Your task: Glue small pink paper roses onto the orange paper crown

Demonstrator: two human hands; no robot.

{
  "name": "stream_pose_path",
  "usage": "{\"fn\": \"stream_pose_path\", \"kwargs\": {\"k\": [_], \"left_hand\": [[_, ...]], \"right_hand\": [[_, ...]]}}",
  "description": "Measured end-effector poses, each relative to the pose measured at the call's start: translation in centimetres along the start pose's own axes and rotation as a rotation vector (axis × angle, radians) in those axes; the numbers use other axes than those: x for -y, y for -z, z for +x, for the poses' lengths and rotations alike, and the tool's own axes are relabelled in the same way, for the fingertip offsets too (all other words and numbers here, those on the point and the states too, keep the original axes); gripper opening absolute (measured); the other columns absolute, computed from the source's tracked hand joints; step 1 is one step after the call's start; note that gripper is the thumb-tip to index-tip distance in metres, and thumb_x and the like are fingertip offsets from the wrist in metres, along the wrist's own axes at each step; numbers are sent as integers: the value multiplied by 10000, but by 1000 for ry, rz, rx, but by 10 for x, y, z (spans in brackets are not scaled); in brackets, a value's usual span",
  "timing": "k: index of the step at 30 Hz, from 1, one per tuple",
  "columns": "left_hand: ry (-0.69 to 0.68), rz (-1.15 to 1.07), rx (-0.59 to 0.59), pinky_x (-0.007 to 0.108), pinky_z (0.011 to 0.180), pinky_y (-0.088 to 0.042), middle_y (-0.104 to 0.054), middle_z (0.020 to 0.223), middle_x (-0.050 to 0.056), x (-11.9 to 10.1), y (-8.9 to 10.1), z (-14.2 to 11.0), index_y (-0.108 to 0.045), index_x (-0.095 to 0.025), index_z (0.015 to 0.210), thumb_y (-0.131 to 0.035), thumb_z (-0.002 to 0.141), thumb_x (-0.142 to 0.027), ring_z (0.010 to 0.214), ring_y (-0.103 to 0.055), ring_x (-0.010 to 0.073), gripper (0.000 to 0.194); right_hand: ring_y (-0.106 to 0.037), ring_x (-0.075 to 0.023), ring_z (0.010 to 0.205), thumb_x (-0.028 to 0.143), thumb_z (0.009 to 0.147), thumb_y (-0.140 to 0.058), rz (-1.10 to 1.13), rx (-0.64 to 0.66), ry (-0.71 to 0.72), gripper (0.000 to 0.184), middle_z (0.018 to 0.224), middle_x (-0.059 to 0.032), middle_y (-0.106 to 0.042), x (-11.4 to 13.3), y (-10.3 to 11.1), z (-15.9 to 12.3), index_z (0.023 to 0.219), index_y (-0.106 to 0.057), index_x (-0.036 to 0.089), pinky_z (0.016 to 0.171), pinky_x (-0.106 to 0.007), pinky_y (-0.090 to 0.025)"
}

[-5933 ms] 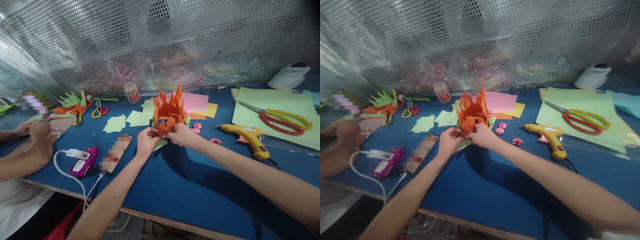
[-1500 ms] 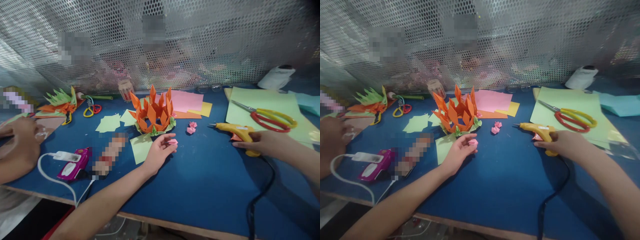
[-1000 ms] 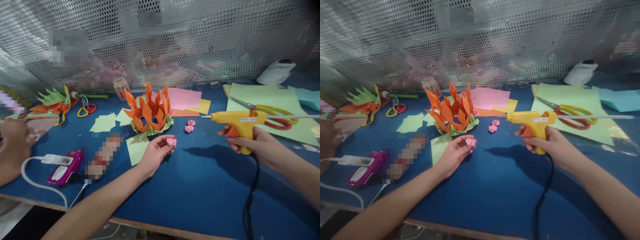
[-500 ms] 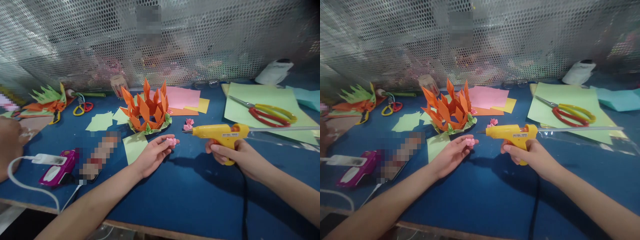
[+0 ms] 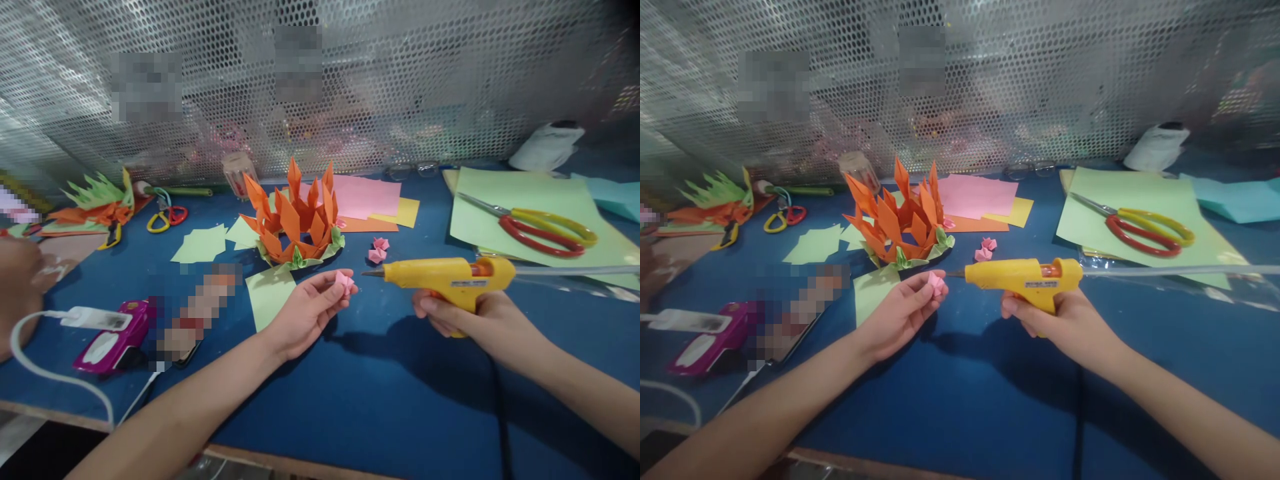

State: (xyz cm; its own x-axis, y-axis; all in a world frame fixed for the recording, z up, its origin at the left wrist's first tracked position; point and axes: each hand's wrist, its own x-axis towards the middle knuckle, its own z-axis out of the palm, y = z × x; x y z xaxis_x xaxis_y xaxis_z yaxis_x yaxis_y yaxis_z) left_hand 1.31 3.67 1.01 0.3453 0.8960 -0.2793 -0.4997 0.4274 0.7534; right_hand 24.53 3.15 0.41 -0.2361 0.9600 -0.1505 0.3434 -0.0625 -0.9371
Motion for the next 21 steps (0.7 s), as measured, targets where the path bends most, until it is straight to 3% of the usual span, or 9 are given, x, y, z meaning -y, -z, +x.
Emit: {"fn": "stream_pose_path", "kwargs": {"k": [10,21], "left_hand": [[25,-89,-12,120,801,-465,-678,791,-26,4,2,-5,-696,-171,894,-662,708,-77,785,-620,30,212],[36,-76,-16,142,729,-500,-650,722,-35,5,-1,-8,-683,-151,802,-679,693,-90,675,-606,29,125]], "right_hand": [[-483,-107,422,613,615,-599,-175,-101,55,426,562,-29,-571,-4,-4,-5,641,-577,188,387,-236,-436],[-506,-130,473,625,620,-574,-292,-147,124,433,585,-28,-576,-5,-5,-7,644,-568,193,449,-259,-464]]}}
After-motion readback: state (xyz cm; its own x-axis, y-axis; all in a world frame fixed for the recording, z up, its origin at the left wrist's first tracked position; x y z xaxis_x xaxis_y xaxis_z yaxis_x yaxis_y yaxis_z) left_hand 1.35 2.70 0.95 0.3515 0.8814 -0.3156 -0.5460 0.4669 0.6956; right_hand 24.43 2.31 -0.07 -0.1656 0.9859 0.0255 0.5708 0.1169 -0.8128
